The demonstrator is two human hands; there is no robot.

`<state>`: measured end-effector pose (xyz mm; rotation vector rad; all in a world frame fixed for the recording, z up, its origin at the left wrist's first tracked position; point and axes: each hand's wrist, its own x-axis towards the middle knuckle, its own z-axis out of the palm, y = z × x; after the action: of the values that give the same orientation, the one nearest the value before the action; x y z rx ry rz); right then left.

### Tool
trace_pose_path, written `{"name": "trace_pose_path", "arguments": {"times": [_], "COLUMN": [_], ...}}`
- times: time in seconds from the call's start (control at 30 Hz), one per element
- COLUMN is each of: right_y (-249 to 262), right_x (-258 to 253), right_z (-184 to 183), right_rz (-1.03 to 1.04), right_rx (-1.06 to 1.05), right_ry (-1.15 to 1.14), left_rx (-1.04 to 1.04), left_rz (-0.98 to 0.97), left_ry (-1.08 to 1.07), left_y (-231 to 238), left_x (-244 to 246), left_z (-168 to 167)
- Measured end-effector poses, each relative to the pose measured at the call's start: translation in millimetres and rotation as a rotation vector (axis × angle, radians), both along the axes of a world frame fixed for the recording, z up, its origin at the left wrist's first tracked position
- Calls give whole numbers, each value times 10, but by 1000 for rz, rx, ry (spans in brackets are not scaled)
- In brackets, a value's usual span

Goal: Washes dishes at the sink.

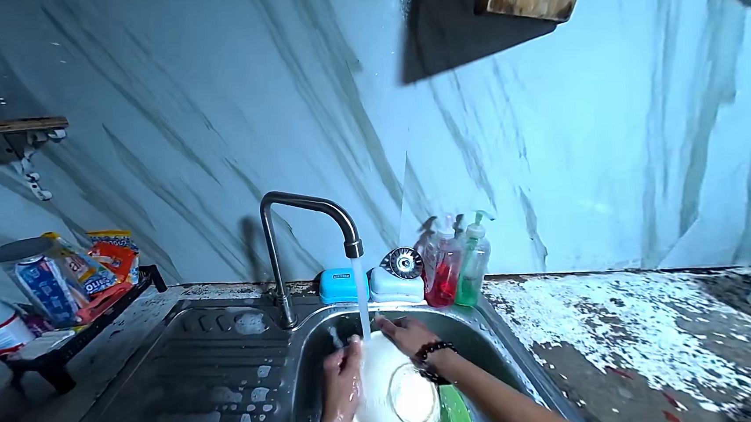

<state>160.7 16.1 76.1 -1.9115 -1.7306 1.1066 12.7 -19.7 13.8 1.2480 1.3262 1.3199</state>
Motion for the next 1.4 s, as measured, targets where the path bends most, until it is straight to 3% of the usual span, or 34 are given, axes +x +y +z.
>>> {"name": "trace_pose_path", "arguments": {"times": [0.1, 0.2, 0.23, 0.33, 0.43, 0.53, 0.6, 0.67, 0.73, 0.83, 0.9, 0.97, 1.1, 1.17, 1.27, 1.33, 1.4], "right_y": [40, -178, -296, -628, -524, -353, -459, -601, -593, -366, -412, -544, -408, -363, -558, -616, -569], "right_x": [77, -251, -373, -468, -61, -14, -246, -258, -22, 135, -66, -203, 168, 92, -261, -325, -267], "right_z": [169, 392, 357, -38, -399, -406, -411, -408, -456, -345, -404, -382, -337, -288, -357, -313, -276], "right_rz": [105, 205, 252, 503, 760, 652, 584, 710, 836, 805, 683, 713, 851, 763, 648, 630, 464], "right_rx": [84, 31, 38, 129, 124, 133, 207, 196, 233, 181, 245, 190, 183, 129, 139, 110, 54], "right_ry": [-183, -413, -420, -301, -383, -504, -274, -193, -351, -616, -433, -264, -538, -587, -327, -379, -276], "left_rx": [-168, -554, -594, -558, -489, -550, -476, -446, -466, -503, -457, -415, -498, -538, -570, -620, -550], "left_rz": [105, -284, -326, -90, -70, -144, -217, -199, -114, -122, -166, -195, -110, -112, -134, -101, -123], "left_ry": [-35, -345, -462, -584, -594, -639, -658, -622, -627, -698, -740, -672, -681, -678, -580, -552, -469], "left_y": [99, 46, 33, 81, 101, -25, -40, -18, 12, -14, -26, -19, -13, -29, 38, 86, 40], "left_x": [31, -61, -61, -92, -272, -155, -58, -102, -211, -166, -42, -9, -113, -55, -20, -34, 26], "left_z": [-63, 136, 218, 231, 74, 29, 21, 26, 19, 6, 1, 10, -23, -13, 34, 74, 159]}}
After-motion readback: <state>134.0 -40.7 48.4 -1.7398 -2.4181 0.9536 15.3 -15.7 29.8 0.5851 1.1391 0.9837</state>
